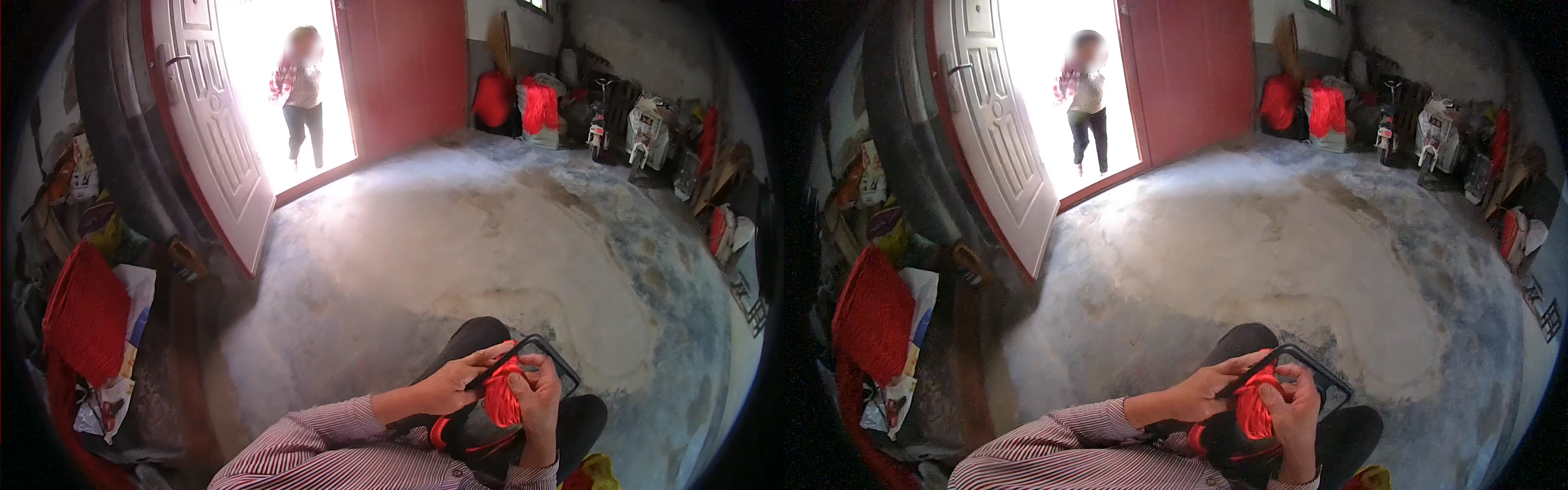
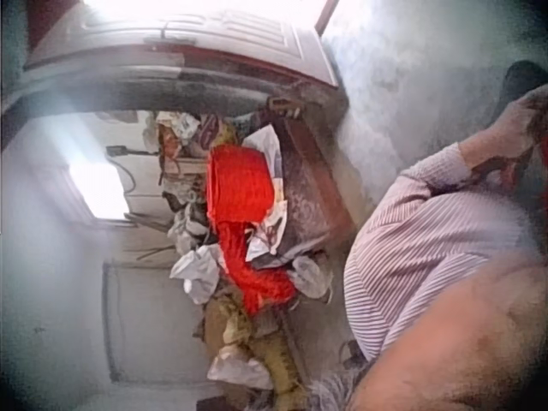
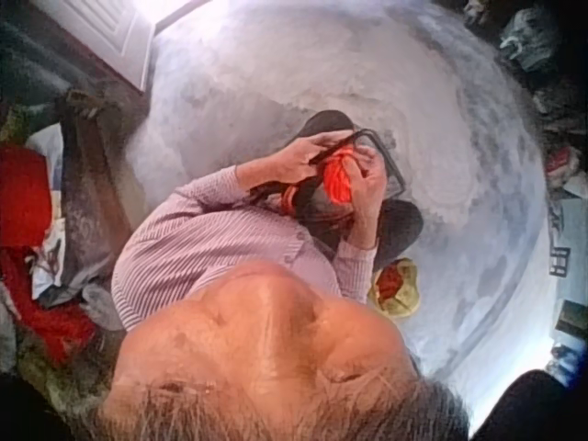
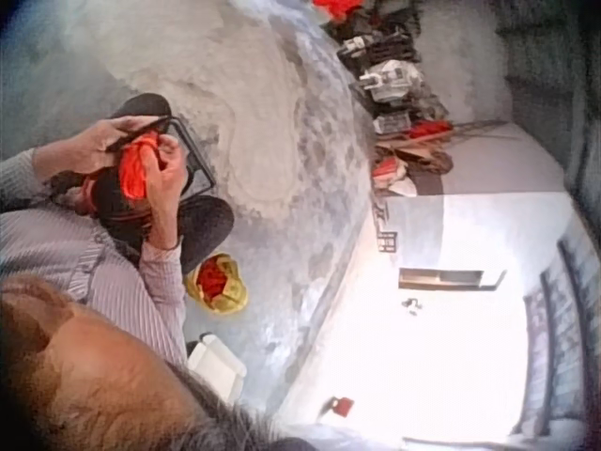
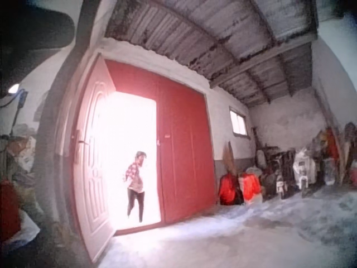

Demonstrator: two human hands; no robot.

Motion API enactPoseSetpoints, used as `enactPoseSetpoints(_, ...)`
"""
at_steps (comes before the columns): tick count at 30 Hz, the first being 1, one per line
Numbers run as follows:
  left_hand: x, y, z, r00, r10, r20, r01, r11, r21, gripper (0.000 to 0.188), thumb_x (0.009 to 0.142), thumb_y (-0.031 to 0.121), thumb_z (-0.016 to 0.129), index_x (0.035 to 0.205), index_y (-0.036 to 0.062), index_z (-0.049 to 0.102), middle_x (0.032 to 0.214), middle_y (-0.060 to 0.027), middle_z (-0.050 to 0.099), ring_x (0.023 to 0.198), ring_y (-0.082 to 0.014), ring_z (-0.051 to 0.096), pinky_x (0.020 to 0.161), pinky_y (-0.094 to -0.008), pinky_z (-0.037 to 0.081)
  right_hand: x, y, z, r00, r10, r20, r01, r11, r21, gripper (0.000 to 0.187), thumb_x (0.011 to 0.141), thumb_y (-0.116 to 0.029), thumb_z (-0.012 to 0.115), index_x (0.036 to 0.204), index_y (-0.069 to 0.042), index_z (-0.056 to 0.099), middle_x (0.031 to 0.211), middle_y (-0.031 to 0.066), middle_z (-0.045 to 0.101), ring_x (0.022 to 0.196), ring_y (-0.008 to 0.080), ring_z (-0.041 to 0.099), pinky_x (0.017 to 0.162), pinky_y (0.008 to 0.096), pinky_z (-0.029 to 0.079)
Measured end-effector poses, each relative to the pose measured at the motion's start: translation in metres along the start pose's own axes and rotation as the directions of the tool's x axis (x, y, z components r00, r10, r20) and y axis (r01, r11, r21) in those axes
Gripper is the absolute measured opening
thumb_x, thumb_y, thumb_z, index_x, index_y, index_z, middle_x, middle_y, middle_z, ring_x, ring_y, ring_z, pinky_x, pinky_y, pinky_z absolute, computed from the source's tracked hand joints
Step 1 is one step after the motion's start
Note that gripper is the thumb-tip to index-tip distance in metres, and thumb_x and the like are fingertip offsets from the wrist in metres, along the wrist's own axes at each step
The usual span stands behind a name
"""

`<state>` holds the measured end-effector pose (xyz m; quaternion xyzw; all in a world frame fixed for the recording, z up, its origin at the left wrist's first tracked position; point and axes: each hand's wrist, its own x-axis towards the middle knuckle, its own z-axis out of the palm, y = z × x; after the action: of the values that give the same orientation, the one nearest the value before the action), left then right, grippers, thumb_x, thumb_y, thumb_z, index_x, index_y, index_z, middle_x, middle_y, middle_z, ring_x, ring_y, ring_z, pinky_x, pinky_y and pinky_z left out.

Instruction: Winding red synthetic string or fiber onto a black circular frame.

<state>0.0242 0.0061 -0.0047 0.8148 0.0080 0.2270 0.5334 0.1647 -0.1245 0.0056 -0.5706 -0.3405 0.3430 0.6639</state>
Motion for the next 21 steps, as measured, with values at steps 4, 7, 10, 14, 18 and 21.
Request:
enactPoseSetpoints(4, -0.003, -0.020, 0.000, 1.000, 0.027, 0.007, -0.024, 0.972, -0.232, 0.053, 0.078, -0.005, 0.057, 0.130, 0.0023, 0.051, 0.152, -0.0131, 0.020, 0.140, -0.0293, 0.020, 0.112, -0.0392, 0.021, -0.006, 0.031, -0.019, 0.999, -0.008, 0.046, -0.015, 0.877, 0.480, 0.026, 0.088, -0.017, 0.057, 0.104, 0.003, 0.057, 0.090, 0.0113, 0.067, 0.078, 0.0163, 0.064, 0.071, 0.0295, 0.050)
enactPoseSetpoints(7, -0.002, -0.038, 0.000, 1.000, 0.026, -0.016, -0.029, 0.976, -0.218, 0.053, 0.077, -0.005, 0.058, 0.129, 0.0021, 0.052, 0.152, -0.0119, 0.018, 0.138, -0.0262, 0.027, 0.111, -0.0383, 0.023, -0.014, 0.068, -0.043, 0.997, 0.076, -0.024, -0.050, 0.837, 0.545, 0.025, 0.087, -0.023, 0.055, 0.095, 0.000, 0.059, 0.086, 0.0109, 0.065, 0.076, 0.0217, 0.063, 0.072, 0.0350, 0.050)
enactPoseSetpoints(10, -0.001, -0.075, 0.002, 0.988, -0.151, -0.023, 0.125, 0.885, -0.449, 0.063, 0.075, -0.007, 0.059, 0.135, 0.0045, 0.045, 0.150, -0.0104, 0.025, 0.134, -0.0224, 0.033, 0.110, -0.0365, 0.026, -0.014, 0.098, -0.063, 0.941, 0.329, -0.080, -0.180, 0.688, 0.703, 0.020, 0.086, -0.022, 0.056, 0.092, -0.003, 0.059, 0.078, 0.0091, 0.062, 0.070, 0.0214, 0.060, 0.068, 0.0337, 0.049)
enactPoseSetpoints(14, 0.012, -0.093, 0.002, 0.906, -0.420, 0.053, 0.341, 0.650, -0.679, 0.088, 0.070, -0.013, 0.055, 0.147, 0.0106, 0.022, 0.141, -0.0049, 0.040, 0.130, -0.0182, 0.038, 0.108, -0.0336, 0.029, -0.008, 0.116, -0.069, 0.841, 0.514, -0.168, -0.303, 0.705, 0.641, 0.016, 0.082, -0.025, 0.059, 0.088, -0.010, 0.058, 0.071, 0.0030, 0.057, 0.066, 0.0160, 0.055, 0.060, 0.0304, 0.044)
enactPoseSetpoints(18, 0.021, -0.107, 0.013, 0.915, -0.386, 0.115, 0.371, 0.697, -0.613, 0.087, 0.070, -0.013, 0.055, 0.147, 0.0080, 0.020, 0.141, -0.0065, 0.040, 0.129, -0.0172, 0.039, 0.108, -0.0323, 0.028, -0.006, 0.124, -0.058, 0.846, 0.523, -0.101, -0.313, 0.640, 0.702, 0.014, 0.080, -0.022, 0.060, 0.085, -0.010, 0.057, 0.071, 0.0026, 0.056, 0.067, 0.0155, 0.052, 0.063, 0.0289, 0.042)
enactPoseSetpoints(21, 0.023, -0.116, 0.016, 0.893, -0.422, 0.158, 0.437, 0.723, -0.535, 0.085, 0.071, -0.012, 0.056, 0.147, 0.0059, 0.020, 0.142, -0.0069, 0.038, 0.129, -0.0171, 0.038, 0.108, -0.0311, 0.027, -0.009, 0.139, -0.060, 0.844, 0.523, -0.124, -0.244, 0.579, 0.778, 0.008, 0.081, -0.014, 0.060, 0.085, -0.007, 0.058, 0.079, 0.0045, 0.060, 0.071, 0.0176, 0.056, 0.065, 0.0296, 0.045)
